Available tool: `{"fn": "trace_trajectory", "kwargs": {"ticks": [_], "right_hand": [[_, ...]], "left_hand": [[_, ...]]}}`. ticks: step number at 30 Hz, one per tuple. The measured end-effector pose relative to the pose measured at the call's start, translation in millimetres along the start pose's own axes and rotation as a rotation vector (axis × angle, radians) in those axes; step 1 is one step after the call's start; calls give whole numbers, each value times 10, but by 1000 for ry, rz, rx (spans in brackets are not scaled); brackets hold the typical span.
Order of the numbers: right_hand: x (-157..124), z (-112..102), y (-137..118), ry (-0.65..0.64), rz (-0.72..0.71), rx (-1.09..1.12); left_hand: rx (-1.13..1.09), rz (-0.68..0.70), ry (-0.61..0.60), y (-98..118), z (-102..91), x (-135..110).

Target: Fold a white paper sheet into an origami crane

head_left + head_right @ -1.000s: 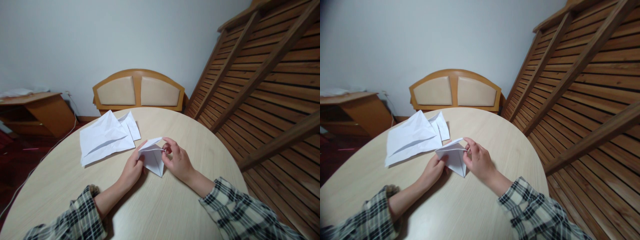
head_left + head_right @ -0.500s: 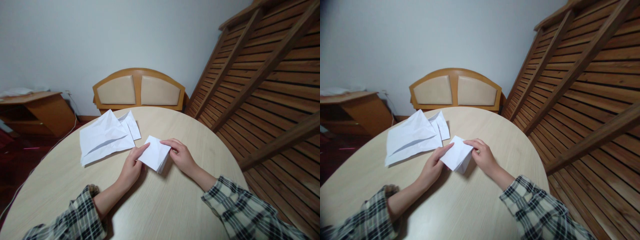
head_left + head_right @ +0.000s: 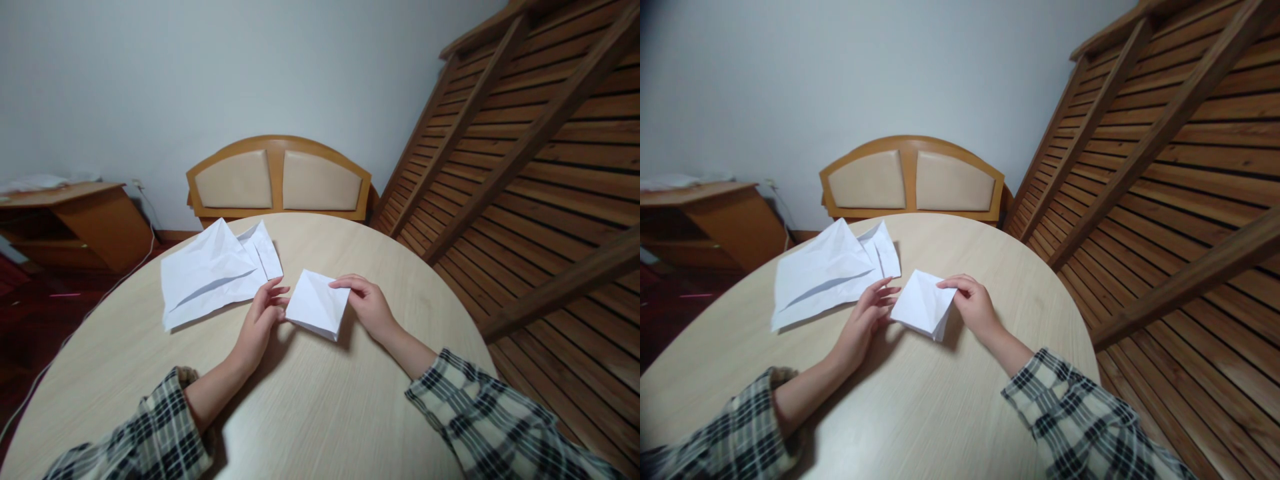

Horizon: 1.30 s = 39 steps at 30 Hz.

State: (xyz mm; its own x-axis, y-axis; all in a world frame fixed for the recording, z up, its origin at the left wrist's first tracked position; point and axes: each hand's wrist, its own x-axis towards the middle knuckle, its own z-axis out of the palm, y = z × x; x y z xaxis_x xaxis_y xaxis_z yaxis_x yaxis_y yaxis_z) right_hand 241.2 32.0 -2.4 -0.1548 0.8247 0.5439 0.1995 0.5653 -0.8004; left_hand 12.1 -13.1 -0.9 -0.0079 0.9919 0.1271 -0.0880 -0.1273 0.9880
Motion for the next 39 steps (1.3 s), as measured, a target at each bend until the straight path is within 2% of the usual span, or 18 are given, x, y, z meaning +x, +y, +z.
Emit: {"fn": "trace_trajectory", "kwargs": {"ticks": [4,10,14,18,27,35,39], "right_hand": [[-13,18,-57,-40,32,72],[-56,51,-102,-175,45,125],[-75,60,-92,-215,42,115],[-78,59,-91,-224,47,100],[-75,56,-124,-245,66,97],[-101,62,-211,-419,248,169],[-105,52,-242,-479,208,155]], "left_hand": [[-141,-147,34,-4,2,58],[-136,-174,-51,-5,27,69],[-57,-193,-84,3,24,62],[44,-184,-86,18,18,53],[125,-157,-59,-14,0,52],[126,-100,85,-32,0,40],[118,-82,82,-25,0,44]]}}
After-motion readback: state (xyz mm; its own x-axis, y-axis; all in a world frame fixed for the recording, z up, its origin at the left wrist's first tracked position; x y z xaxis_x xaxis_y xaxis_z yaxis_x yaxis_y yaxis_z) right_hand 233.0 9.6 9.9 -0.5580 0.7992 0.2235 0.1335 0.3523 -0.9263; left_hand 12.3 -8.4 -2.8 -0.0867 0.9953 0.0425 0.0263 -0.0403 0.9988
